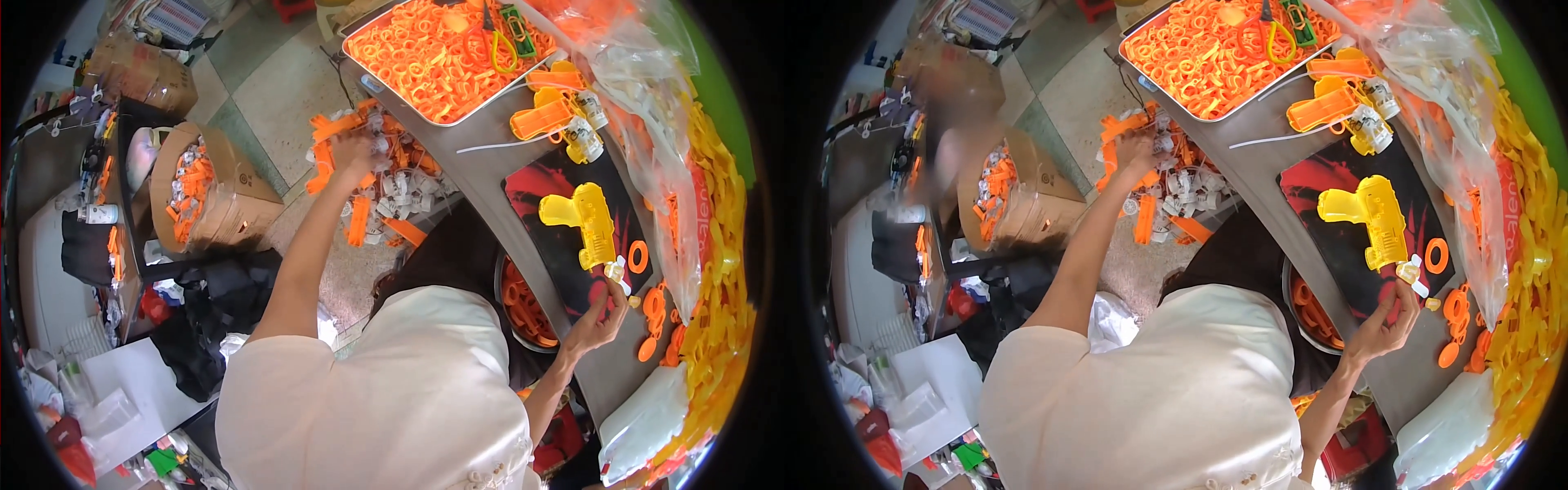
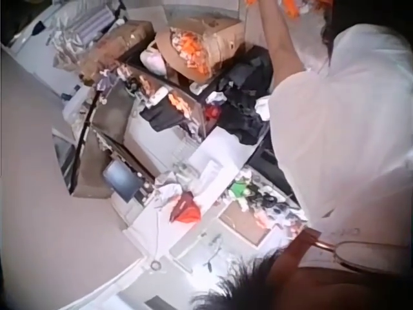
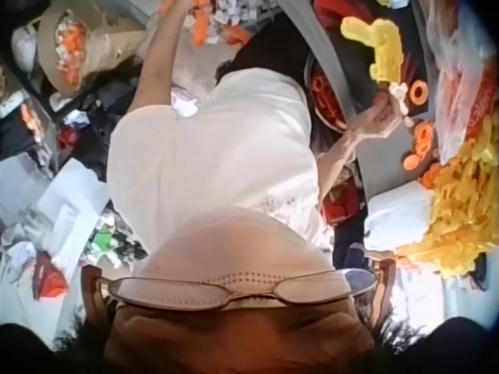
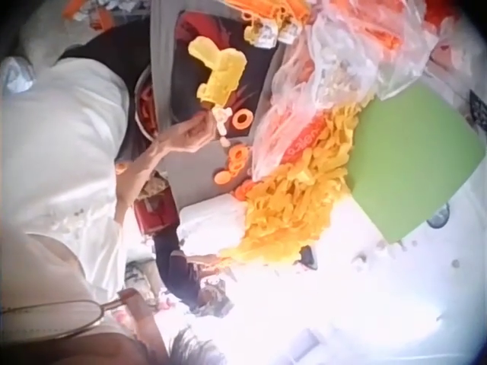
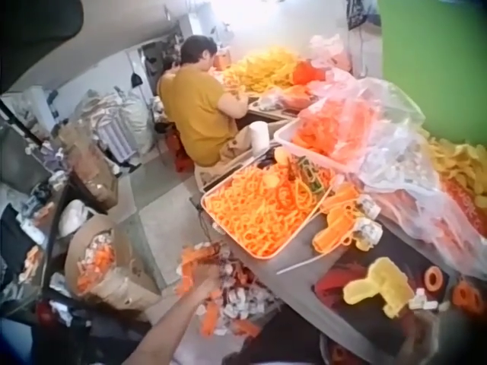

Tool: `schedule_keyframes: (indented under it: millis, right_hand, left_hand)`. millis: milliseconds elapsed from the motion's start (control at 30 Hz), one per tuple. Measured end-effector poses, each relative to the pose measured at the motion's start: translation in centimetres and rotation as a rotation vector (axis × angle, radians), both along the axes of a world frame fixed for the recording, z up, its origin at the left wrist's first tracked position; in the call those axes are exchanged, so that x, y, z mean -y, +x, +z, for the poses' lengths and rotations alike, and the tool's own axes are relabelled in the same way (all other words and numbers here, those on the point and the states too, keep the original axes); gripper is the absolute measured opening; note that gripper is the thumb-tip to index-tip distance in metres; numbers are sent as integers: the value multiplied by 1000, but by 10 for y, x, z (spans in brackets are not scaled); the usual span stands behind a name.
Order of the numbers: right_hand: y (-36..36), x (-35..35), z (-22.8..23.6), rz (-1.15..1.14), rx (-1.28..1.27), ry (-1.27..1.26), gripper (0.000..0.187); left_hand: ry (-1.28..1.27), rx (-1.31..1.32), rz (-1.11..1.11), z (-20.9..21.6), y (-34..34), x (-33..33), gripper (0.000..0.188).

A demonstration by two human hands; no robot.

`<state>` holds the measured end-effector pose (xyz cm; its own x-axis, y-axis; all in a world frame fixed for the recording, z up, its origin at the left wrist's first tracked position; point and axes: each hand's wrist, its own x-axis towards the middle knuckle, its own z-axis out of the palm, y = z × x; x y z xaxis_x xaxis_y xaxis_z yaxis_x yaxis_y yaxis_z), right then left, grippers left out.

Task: Assembling plastic components to create yellow and orange toy guns at a factory workstation.

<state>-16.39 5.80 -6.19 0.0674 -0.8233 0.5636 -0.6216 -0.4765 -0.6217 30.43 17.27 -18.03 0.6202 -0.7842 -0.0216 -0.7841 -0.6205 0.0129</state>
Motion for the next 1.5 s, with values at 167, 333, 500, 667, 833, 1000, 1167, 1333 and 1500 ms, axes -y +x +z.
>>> schedule_keyframes:
  millis: [167,333,500,667,833,1000,1167,1333,1500]
  right_hand:
    - [4,1,-1,95,-44,4,14]
    - [3,-1,2,81,2,-1,15]
    - [27,-11,15,174,48,70,17]
    - [113,-26,56,663,256,566,56]
    - [128,-23,43,629,400,810,42]
    - [90,-14,51,522,714,919,38]
    - [57,-12,44,706,1220,1092,33]
    - [54,-9,42,282,271,232,33]
    - [46,-2,41,375,574,351,21]
  left_hand:
    - [66,51,-30,-10,-2,5,49]
    - [-417,-328,-5,61,-26,-9,45]
    - [-799,-833,-78,133,-70,-14,43]
    - [-809,-609,-362,159,-142,10,44]
    - [-851,-620,-619,165,-202,37,39]
    - [-748,-1525,-351,169,-212,57,24]
    - [-666,-1529,-374,179,-224,77,19]
    - [-796,-1495,-479,182,-249,85,17]
    - [-842,-1536,-480,183,-266,87,13]
